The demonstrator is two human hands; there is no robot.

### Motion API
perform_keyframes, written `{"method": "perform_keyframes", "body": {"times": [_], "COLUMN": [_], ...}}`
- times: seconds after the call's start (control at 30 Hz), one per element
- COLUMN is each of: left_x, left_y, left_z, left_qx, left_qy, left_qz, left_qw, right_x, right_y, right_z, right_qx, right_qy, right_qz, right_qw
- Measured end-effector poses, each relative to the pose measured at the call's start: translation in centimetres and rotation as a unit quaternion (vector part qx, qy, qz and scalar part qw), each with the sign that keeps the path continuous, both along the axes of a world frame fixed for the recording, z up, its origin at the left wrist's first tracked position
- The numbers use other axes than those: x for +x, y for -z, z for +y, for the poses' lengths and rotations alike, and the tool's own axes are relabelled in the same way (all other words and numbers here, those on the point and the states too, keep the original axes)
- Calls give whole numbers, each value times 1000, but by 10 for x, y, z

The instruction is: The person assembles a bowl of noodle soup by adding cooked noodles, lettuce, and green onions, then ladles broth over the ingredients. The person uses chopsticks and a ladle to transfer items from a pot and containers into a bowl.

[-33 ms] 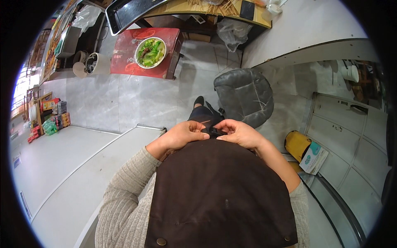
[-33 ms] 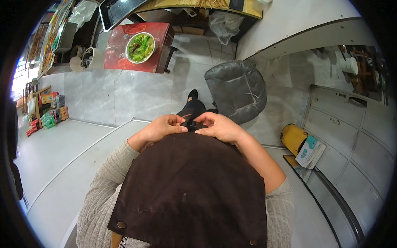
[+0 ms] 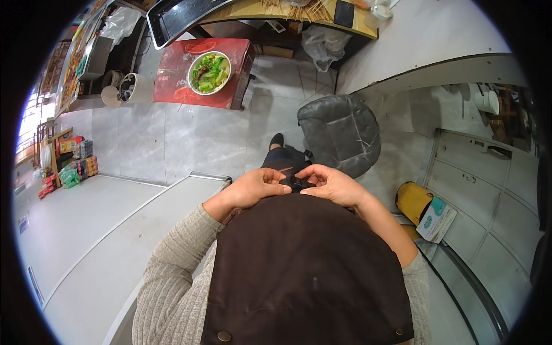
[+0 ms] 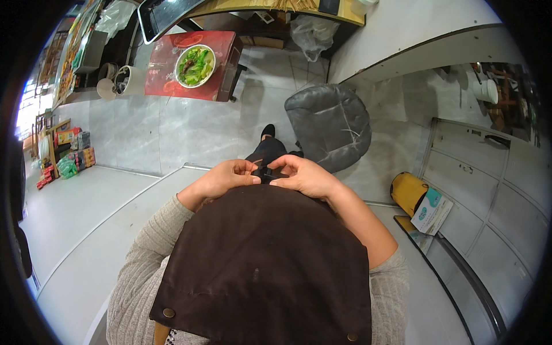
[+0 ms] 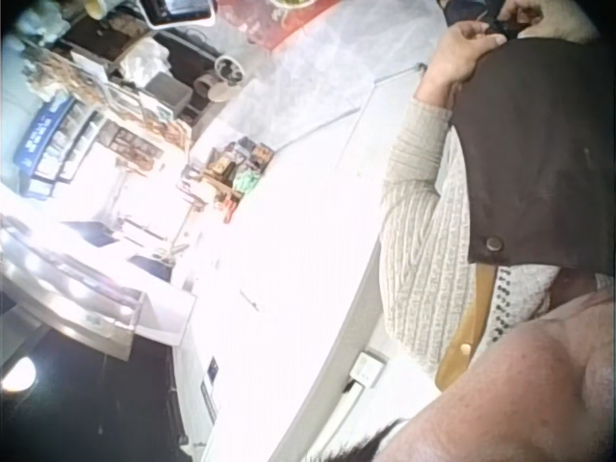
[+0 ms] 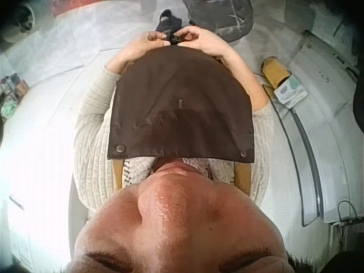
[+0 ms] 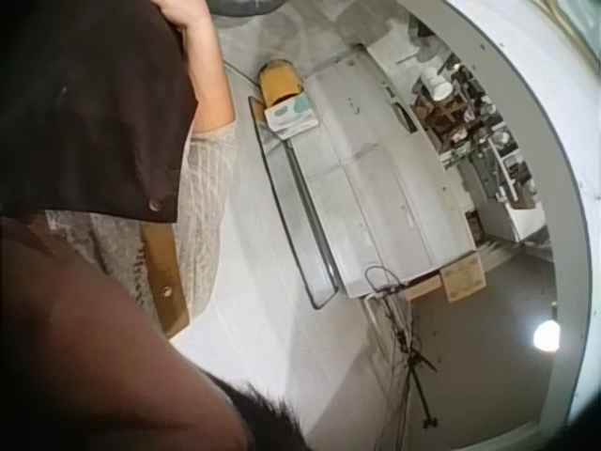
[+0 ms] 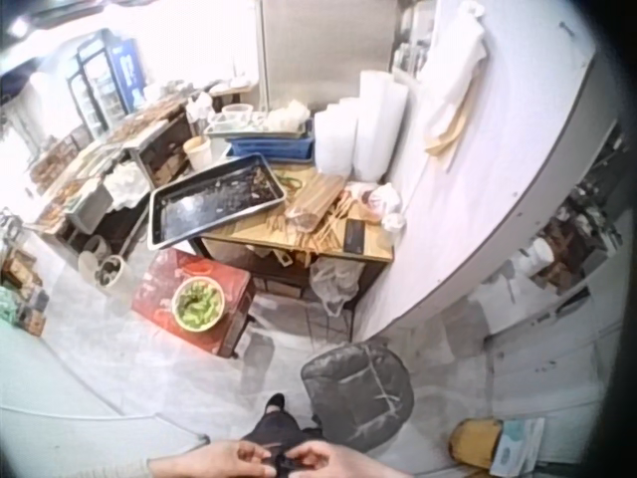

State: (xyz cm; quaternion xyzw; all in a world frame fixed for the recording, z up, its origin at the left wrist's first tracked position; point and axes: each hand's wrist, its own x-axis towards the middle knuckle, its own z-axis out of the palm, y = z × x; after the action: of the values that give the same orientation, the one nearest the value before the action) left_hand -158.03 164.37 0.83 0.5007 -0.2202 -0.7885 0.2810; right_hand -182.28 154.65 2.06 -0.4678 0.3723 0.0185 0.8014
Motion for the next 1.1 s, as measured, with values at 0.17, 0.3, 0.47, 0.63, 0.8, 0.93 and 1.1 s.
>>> {"method": "perform_keyframes", "body": {"times": [0.17,0.3,0.47,0.63,0.8,0.93,1.1], "left_x": [-3,-5,-7,-17,-22,-21,-22], "left_y": [-2,-3,-2,-6,-11,-11,-10], "left_z": [3,0,-6,-6,-9,-11,-9], "left_qx": [6,35,-2,-76,-106,-97,-112], "left_qy": [3,9,55,101,119,130,141], "left_qz": [-25,-10,-59,-198,-244,-251,-265], "left_qw": [1000,999,997,972,957,954,947], "right_x": [-2,-5,-7,-13,-20,-21,-21], "right_y": [2,5,7,6,1,0,4], "right_z": [9,15,14,8,8,12,14], "right_qx": [-139,-349,-366,-313,-320,-397,-533], "right_qy": [-17,-29,-8,-29,-20,-33,-46], "right_qz": [16,7,24,57,63,51,22], "right_qw": [990,936,930,948,945,916,844]}}
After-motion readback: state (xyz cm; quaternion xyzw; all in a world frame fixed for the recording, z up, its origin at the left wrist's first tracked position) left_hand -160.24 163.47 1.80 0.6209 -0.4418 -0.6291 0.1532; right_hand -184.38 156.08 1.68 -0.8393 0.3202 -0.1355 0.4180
